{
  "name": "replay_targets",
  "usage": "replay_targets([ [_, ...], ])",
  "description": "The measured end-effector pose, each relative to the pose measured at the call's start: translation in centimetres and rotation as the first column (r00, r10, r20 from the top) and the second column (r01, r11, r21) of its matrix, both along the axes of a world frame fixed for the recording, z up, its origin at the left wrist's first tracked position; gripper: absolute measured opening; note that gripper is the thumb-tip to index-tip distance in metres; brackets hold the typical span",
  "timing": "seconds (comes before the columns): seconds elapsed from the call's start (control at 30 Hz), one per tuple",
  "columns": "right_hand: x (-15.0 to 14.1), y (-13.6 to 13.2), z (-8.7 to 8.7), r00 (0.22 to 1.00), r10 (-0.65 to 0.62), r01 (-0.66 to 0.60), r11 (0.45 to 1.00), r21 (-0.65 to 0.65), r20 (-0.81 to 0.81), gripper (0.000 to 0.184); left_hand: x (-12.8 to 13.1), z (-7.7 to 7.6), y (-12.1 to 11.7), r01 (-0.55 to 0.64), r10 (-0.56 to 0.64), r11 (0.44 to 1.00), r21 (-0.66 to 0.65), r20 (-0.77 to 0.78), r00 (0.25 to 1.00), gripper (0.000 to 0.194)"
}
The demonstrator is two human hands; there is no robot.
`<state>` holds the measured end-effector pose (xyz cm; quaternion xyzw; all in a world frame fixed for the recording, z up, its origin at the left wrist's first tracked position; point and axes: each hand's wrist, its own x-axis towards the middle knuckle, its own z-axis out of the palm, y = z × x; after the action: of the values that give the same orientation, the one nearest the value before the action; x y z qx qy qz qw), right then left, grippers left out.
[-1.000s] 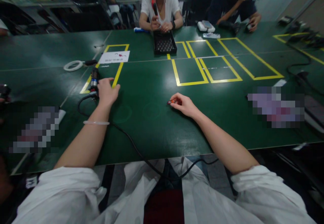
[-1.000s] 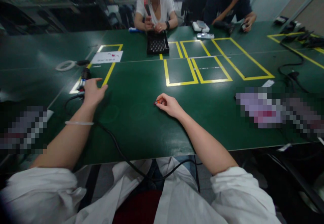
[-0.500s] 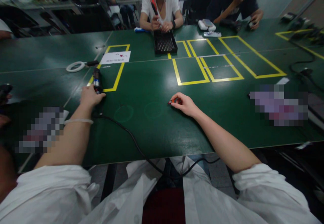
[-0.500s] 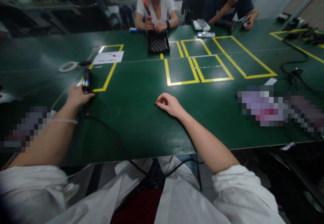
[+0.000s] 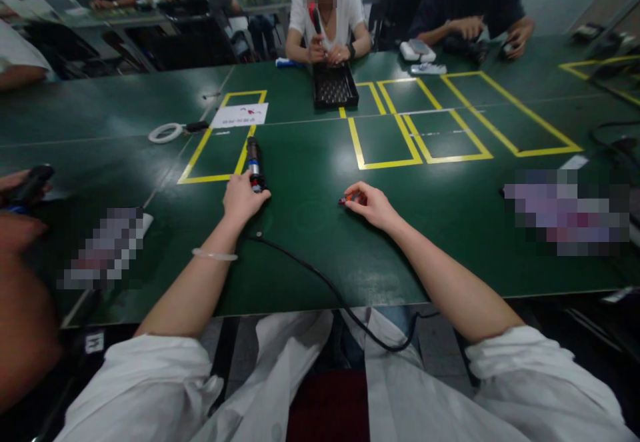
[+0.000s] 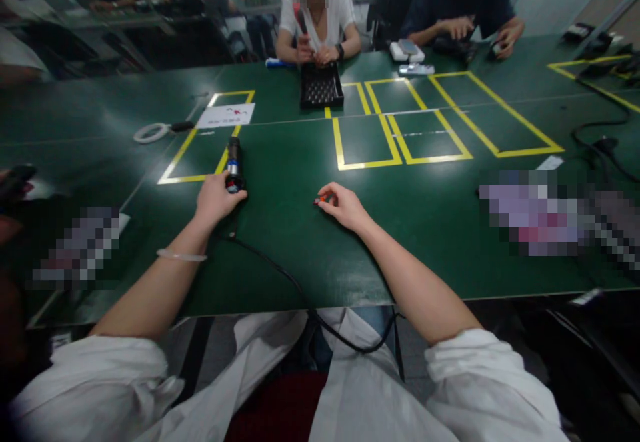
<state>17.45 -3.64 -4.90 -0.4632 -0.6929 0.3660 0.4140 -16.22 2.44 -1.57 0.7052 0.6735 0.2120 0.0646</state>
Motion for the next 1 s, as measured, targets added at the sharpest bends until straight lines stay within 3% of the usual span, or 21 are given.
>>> replay_targets([
  [0.07, 0.1, 0.0, 0.0, 1.000, 0.004, -0.004, 1.000, -0.008, 0.008, 0.023, 3.0, 0.0, -1.4, 0.000, 0.001, 1.000, 0.004, -0.084, 0.996, 0.059],
  [0.2, 0.2, 0.0, 0.1, 1.000, 0.010, -0.010, 1.000, -0.010, 0.002, 0.023, 8.3, 0.3, -3.7, 0.151, -0.152, 0.988, -0.015, -0.161, 0.975, 0.066],
  [0.4, 0.3, 0.1, 0.2, 0.999, -0.019, 0.019, 1.000, 0.012, -0.036, 0.022, 12.9, 0.3, -5.8, 0.325, -0.327, 0.945, -0.034, -0.136, 0.935, 0.067],
  [0.57, 0.2, 0.0, 0.3, 0.999, -0.012, 0.012, 1.000, 0.013, -0.040, 0.021, 14.2, 0.0, -6.9, 0.381, -0.383, 0.924, -0.038, -0.101, 0.918, 0.070],
  [1.0, -0.6, -0.5, 0.3, 0.988, 0.019, -0.052, 0.975, 0.215, 0.153, 0.007, 14.3, 0.0, -7.4, 0.384, -0.385, 0.923, -0.030, -0.123, 0.915, 0.069],
])
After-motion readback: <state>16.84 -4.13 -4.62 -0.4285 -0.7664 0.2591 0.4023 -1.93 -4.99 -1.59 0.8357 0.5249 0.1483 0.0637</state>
